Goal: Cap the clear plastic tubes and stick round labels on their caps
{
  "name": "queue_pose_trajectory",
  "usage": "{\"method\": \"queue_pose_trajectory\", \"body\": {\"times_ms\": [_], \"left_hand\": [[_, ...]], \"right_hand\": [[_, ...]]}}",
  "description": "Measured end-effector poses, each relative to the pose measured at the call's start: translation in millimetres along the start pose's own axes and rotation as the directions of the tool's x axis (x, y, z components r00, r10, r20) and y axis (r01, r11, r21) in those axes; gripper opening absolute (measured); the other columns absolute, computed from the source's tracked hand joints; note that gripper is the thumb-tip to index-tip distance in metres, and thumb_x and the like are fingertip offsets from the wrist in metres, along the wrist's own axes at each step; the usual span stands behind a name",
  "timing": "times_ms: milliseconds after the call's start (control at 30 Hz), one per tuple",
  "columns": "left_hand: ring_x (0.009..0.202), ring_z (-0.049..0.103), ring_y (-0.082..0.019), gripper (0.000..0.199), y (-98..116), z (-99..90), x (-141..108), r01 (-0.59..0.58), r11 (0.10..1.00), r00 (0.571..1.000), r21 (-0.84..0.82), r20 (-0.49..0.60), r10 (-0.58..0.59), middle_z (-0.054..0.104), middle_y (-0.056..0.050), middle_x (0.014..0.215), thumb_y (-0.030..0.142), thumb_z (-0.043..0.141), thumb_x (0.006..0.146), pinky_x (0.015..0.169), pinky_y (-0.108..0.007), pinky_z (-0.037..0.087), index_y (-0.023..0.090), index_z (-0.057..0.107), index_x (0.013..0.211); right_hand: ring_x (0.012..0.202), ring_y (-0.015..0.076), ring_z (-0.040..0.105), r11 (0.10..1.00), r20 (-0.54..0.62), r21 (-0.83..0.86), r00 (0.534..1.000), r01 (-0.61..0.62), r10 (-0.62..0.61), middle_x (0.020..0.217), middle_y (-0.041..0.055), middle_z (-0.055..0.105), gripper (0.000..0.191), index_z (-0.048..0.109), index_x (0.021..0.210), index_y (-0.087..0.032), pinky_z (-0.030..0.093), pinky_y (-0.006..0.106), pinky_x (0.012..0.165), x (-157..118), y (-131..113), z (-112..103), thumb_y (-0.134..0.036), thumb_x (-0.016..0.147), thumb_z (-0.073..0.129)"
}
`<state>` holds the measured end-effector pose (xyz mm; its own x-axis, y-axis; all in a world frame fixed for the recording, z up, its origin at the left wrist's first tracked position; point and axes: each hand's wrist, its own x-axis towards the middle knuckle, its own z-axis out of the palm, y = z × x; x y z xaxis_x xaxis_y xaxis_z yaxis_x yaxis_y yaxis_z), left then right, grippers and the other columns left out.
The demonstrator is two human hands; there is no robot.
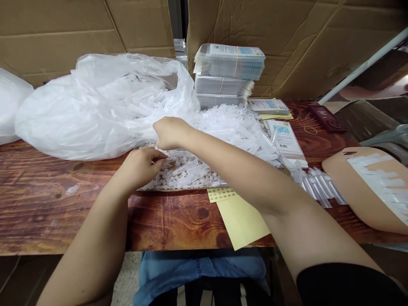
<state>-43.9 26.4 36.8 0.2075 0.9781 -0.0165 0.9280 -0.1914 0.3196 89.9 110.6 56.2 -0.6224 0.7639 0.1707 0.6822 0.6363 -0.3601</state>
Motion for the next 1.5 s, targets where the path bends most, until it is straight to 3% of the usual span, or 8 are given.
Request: {"method": "queue_pose_trajectory", "body": {"times_ms": [133,267,433,600,833,967,1133,1500], "left_hand": [[0.088,0.068,-0.03,0.036,1,-4.4,-3,-0.105,0.992,0.994,0.073,0.039,0.103,0.075,-0.011,0.094,0.032,0.046,0.079,0.084,-0.041,0.052,0.015,0.075,0.093],[0.084,0.067,-0.028,0.037,2,-0.5,-6,-0.22,0.969,0.97,0.112,0.134,0.204,0.073,-0.01,0.093,0.029,0.045,0.077,0.08,-0.04,0.051,0.017,0.075,0.095],[0.094,0.069,-0.029,0.045,2,12.6,-3,-0.258,0.944,0.957,0.204,0.187,0.221,0.073,-0.008,0.107,0.026,0.041,0.081,0.088,-0.041,0.052,0.022,0.078,0.106],[0.097,0.07,-0.029,0.045,2,17.6,-1,-0.192,0.961,0.974,0.201,0.16,0.162,0.075,-0.008,0.109,0.028,0.041,0.085,0.088,-0.04,0.053,0.022,0.079,0.108],[0.091,0.069,-0.031,0.031,2,18.4,2,-0.119,0.987,0.992,0.11,0.044,0.115,0.077,-0.011,0.099,0.032,0.051,0.085,0.086,-0.041,0.052,0.019,0.079,0.093],[0.09,0.069,-0.025,0.031,15,15.4,-5,-0.164,0.982,0.974,-0.088,-0.173,0.147,0.077,-0.009,0.099,0.04,0.056,0.089,0.087,-0.036,0.053,0.02,0.078,0.098],[0.084,0.07,-0.018,0.02,39,22.1,-20,-0.363,0.756,0.928,-0.544,-0.281,0.243,0.077,-0.005,0.093,0.037,0.072,0.085,0.08,-0.028,0.055,0.023,0.079,0.097],[0.071,0.07,-0.015,0.011,55,24.3,-30,-0.366,0.551,0.931,-0.75,-0.296,0.215,0.075,-0.004,0.079,0.024,0.077,0.082,0.07,-0.027,0.058,0.026,0.082,0.092]], "right_hand": [[0.074,0.0209,0.063,0.998,-0.011,-0.051,1.0,-0.02,0.019,0.089,0.011,0.072,0.019,0.064,0.098,-0.013,0.041,0.03,0.061,-48,8,-37,-0.018,0.08,0.063],[0.057,0.0115,0.052,0.972,-0.053,0.234,0.998,-0.027,0.04,0.068,-0.0005,0.064,0.009,0.062,0.089,-0.018,0.037,0.025,0.056,-110,21,-54,-0.023,0.082,0.063],[0.076,0.0145,0.063,0.942,-0.222,0.32,0.975,0.101,-0.029,0.087,0.0036,0.072,0.011,0.068,0.09,-0.018,0.043,0.023,0.056,-163,39,-45,-0.028,0.084,0.065],[0.074,0.013,0.065,0.933,-0.38,0.339,0.925,0.122,0.017,0.086,0.0022,0.073,0.008,0.067,0.091,-0.02,0.04,0.019,0.042,-192,46,-25,-0.021,0.083,0.066],[0.081,0.0161,0.072,0.917,-0.473,0.35,0.881,0.194,-0.006,0.089,0.0016,0.075,0.011,0.067,0.097,-0.024,0.059,0.028,0.066,-203,45,2,-0.02,0.087,0.067],[0.088,0.0163,0.072,0.907,-0.509,0.333,0.859,0.256,-0.056,0.093,0.0041,0.074,0.014,0.065,0.107,-0.022,0.059,0.03,0.076,-199,40,8,-0.022,0.093,0.063],[0.087,0.0149,0.07,0.904,-0.541,0.356,0.841,0.237,-0.008,0.095,0.0024,0.072,0.014,0.06,0.109,-0.025,0.057,0.028,0.075,-199,31,3,-0.025,0.095,0.061],[0.084,0.0135,0.068,0.789,-0.406,0.592,0.907,0.164,0.116,0.091,0.0006,0.07,0.011,0.06,0.101,-0.023,0.055,0.027,0.073,-202,28,-2,-0.028,0.093,0.064]]}}
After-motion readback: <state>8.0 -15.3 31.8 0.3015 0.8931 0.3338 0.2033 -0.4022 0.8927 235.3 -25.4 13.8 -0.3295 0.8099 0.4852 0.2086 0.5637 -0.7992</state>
